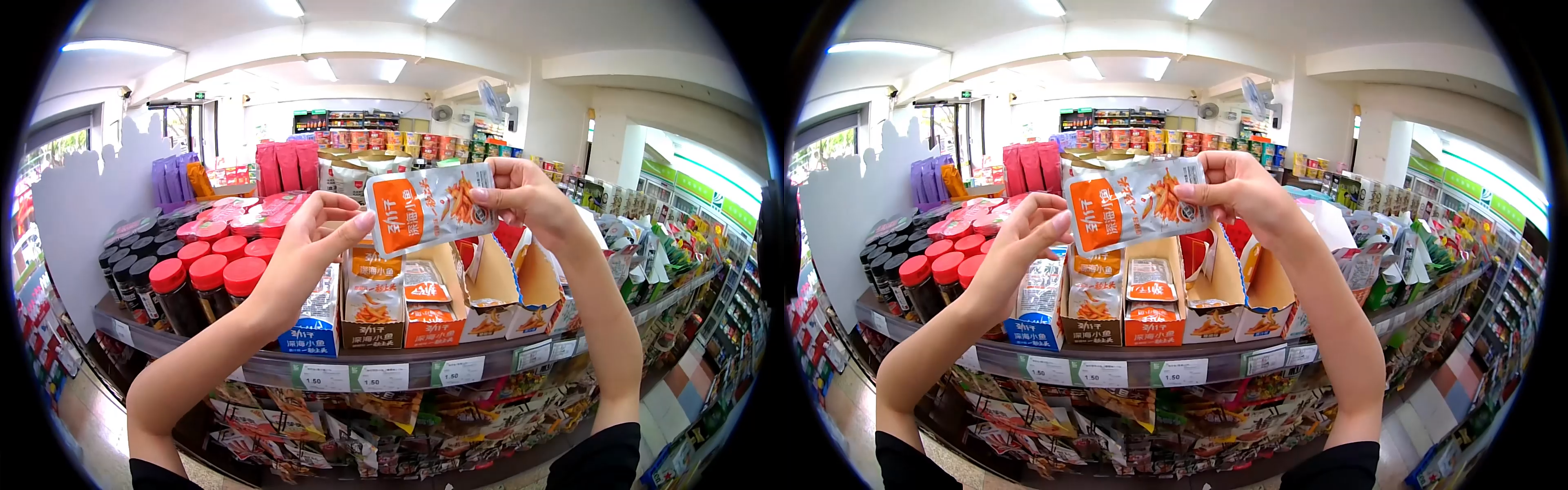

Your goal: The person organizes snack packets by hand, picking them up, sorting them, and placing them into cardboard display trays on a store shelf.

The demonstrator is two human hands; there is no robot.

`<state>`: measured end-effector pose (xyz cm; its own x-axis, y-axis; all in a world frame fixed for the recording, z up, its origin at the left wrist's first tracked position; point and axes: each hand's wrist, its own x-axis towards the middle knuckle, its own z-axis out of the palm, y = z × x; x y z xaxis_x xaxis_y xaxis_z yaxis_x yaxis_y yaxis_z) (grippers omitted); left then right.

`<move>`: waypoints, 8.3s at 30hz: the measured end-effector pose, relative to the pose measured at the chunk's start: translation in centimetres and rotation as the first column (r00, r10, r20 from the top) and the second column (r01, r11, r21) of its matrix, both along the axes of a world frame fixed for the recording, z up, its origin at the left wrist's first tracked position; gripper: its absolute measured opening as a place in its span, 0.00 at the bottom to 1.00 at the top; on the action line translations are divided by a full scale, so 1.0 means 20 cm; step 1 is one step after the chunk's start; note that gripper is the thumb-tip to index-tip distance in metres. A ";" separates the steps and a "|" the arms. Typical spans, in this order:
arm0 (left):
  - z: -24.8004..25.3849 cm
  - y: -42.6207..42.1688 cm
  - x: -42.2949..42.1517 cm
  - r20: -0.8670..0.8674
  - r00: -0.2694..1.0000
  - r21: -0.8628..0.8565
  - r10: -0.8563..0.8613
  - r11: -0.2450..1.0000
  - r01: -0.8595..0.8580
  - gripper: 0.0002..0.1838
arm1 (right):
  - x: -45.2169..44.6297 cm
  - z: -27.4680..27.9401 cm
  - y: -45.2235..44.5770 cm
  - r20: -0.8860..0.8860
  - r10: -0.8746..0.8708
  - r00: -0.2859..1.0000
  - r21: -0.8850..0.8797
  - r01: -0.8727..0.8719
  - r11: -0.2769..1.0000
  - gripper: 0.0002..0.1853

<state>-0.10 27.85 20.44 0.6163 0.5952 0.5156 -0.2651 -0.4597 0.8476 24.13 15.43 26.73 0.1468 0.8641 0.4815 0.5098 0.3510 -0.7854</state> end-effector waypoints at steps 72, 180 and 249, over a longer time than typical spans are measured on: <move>-0.10 -0.11 0.15 0.685 0.639 0.156 0.349 0.787 -0.597 0.07 | -0.43 -0.43 0.01 -0.590 0.378 0.713 0.432 -0.117 0.894 0.21; 0.31 0.40 0.73 -0.140 0.821 0.963 0.554 0.270 -0.017 0.08 | -0.17 -0.33 0.24 1.000 -0.030 0.008 0.028 0.187 0.982 0.12; 0.26 0.61 0.79 -0.532 0.778 0.784 0.334 0.541 0.304 0.12 | 0.20 -0.09 0.53 0.809 -0.035 0.587 -0.123 0.227 0.966 0.15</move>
<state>15.71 40.03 25.68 0.9439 0.1298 0.3037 0.1197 -0.9915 0.0516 28.11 26.11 24.95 -0.0919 0.9528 0.2894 0.9894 0.1202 -0.0818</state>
